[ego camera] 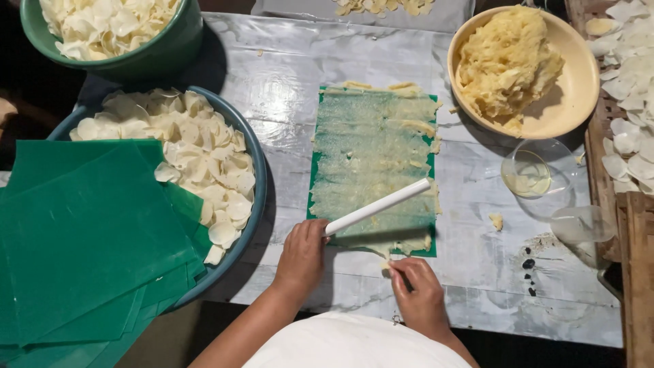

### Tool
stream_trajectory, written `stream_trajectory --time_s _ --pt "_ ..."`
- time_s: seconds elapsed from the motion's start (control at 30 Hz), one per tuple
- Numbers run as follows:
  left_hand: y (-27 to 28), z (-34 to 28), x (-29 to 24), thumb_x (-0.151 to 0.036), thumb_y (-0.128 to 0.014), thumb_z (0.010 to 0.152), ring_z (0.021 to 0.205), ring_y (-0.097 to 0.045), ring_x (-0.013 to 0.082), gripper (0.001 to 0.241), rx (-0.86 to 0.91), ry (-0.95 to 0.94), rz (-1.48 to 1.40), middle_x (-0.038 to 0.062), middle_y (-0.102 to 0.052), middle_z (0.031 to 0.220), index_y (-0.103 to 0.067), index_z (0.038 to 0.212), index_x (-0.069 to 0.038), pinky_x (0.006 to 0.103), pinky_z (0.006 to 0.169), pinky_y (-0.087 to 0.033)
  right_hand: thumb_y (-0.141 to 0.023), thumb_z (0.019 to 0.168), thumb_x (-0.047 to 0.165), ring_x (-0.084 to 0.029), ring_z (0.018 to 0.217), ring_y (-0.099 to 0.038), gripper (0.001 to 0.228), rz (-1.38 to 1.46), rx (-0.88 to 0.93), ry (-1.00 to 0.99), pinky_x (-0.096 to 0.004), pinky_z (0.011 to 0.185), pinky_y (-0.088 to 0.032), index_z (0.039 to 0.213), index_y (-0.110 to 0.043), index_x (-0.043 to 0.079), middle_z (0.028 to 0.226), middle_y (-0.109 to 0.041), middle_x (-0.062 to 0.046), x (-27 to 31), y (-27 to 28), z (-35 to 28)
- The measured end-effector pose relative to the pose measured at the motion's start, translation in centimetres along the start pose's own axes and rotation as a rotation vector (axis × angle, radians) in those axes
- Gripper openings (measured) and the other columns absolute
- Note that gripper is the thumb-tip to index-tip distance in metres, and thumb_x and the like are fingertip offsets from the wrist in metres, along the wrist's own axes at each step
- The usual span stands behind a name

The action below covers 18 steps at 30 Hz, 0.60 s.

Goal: Spreading yellow dough onto a mat and flattening it using a rolling pin

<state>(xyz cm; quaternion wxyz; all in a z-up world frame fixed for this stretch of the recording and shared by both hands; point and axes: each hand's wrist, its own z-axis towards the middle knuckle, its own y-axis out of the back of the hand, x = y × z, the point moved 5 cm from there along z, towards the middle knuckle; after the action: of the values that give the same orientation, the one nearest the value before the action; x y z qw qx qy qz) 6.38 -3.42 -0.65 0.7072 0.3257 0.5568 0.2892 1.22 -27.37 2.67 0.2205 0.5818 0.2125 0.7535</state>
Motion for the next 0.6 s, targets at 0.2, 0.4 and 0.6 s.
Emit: stream_trajectory --time_s 0.2,0.4,0.6 --pt "0.6 0.0 0.3 -0.007 -0.053 0.101 0.094 -0.054 0.0337 0.027 -0.015 -0.03 0.007 0.011 -0.061 0.113 -0.054 0.128 -0.01 0.0453 0.077 -0.043 -0.062 0.1 0.001 -0.027 0.106 -0.067 0.021 -0.156 -0.247 0.043 -0.038 0.094 -0.057 0.119 -0.072 -0.002 0.112 -0.068 -0.016 -0.7 5.7 3.0" --pt "1.7 1.5 0.1 -0.024 -0.062 0.097 0.103 -0.062 0.0266 0.03 -0.121 -0.141 0.273 0.003 -0.059 0.108 -0.055 0.126 -0.02 0.0397 0.084 -0.05 -0.073 0.091 0.018 -0.019 0.104 -0.066 0.012 -0.536 -0.05 -0.146 -0.041 0.099 -0.048 0.099 -0.078 0.024 0.102 -0.063 0.007 -7.2 3.0 5.9" --pt "1.0 4.0 0.0 -0.026 -0.069 0.09 0.106 -0.063 0.0252 0.036 -0.128 -0.218 0.328 0.001 -0.063 0.108 -0.058 0.124 -0.023 0.0394 0.085 -0.05 -0.053 0.085 -0.015 -0.034 0.095 -0.072 0.029 -0.137 -0.219 -0.076 -0.04 0.084 -0.059 0.098 -0.069 0.006 0.097 -0.07 -0.011 -6.0 3.4 6.7"
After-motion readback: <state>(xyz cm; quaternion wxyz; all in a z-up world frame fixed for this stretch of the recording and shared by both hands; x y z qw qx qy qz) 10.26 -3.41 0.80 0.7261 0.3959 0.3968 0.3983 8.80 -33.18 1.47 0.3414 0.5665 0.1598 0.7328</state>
